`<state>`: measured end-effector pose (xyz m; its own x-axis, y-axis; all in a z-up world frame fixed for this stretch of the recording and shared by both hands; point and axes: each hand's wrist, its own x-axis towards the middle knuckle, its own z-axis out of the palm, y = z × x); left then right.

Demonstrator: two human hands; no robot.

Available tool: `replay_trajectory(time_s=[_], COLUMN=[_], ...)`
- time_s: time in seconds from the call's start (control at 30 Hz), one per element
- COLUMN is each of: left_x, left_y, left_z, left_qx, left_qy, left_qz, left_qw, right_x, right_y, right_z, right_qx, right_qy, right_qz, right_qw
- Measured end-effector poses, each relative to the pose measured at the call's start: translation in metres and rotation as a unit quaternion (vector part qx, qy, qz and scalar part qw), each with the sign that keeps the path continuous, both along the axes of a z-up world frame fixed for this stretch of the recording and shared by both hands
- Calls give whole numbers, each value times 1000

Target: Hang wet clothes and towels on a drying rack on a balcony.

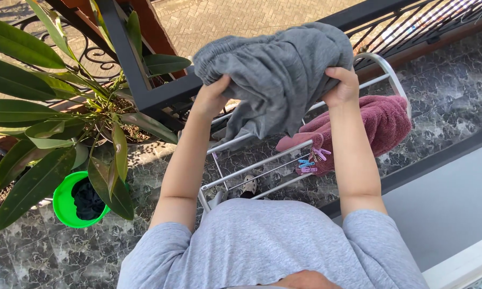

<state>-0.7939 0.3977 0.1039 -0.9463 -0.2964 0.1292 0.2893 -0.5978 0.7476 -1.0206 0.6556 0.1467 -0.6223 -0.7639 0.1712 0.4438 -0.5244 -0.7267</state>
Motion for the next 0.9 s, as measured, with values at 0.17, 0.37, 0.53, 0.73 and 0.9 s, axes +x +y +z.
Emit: replay_trajectory(time_s=[0.17, 0.37, 0.53, 0.73, 0.9], left_x=[18, 43, 50, 45, 48], left_y=[-23, -41, -26, -15, -18], left_z=[-1, -7, 50, 80, 73], left_qx=[35, 1, -109, -257, -374], left_qy=[57, 99, 128, 81, 16], left_qz=[76, 151, 147, 193, 221], left_qw=[995, 984, 975, 944, 900], right_x=[6, -14, -25, -44, -32], right_y=[-3, 5, 21, 39, 34], right_z=[-2, 8, 31, 42, 69], right_qx=[9, 60, 82, 53, 115], right_qy=[-38, 74, 181, 194, 218], right_qz=[5, -68, -110, -66, -71], right_qw=[999, 993, 974, 977, 967])
